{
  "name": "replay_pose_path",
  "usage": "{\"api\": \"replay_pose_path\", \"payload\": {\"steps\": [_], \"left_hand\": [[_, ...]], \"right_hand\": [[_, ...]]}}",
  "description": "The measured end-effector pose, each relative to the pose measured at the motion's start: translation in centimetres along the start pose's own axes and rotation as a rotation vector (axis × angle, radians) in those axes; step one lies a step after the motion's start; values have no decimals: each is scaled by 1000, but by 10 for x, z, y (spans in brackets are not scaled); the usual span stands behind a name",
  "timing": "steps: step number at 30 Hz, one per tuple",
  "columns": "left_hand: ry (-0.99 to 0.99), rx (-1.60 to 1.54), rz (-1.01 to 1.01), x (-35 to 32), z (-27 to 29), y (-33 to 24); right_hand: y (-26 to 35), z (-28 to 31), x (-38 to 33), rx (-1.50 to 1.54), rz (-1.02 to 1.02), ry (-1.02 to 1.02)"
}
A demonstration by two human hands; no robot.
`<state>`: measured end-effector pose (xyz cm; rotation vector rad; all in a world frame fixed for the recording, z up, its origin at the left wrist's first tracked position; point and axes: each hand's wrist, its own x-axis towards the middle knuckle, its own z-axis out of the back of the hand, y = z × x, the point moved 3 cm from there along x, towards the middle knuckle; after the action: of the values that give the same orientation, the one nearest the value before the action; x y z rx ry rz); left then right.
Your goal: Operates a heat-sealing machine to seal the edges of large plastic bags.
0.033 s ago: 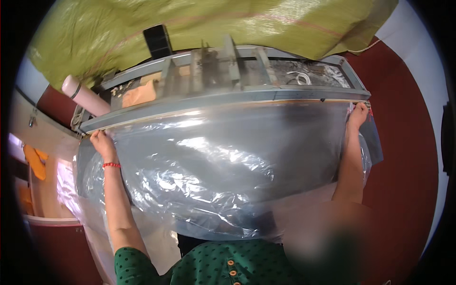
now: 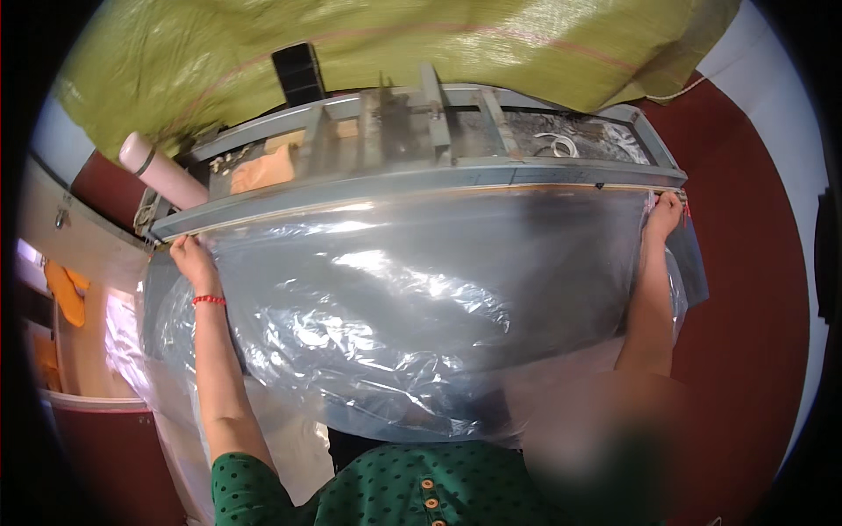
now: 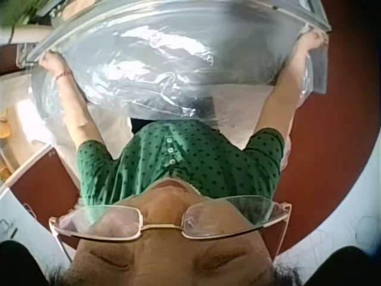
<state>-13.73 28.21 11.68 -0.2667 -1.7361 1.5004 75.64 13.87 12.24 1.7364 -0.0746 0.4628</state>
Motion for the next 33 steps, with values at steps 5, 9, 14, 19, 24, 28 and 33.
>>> {"api": "replay_pose_path", "payload": {"steps": [5, 9, 14, 19, 24, 28, 33], "left_hand": [[69, -129, 115, -18, -3, -31], [467, -170, 76, -41, 29, -97], [380, -330, 30, -55, 99, -156], [314, -18, -110, -40, 134, -136], [604, 778, -195, -55, 190, -68], [774, 817, -522, -154, 160, -123], [883, 589, -366, -181, 167, -131]], "right_hand": [[19, -4, -12, -307, 183, -11], [144, -82, -151, -298, 632, 190], [238, -133, -322, -249, 990, 876], [196, -129, -359, -37, 247, 1412], [125, -59, -259, -248, 83, 1019], [83, 51, -142, -691, 477, 685], [58, 113, -80, -939, 502, 581]]}}
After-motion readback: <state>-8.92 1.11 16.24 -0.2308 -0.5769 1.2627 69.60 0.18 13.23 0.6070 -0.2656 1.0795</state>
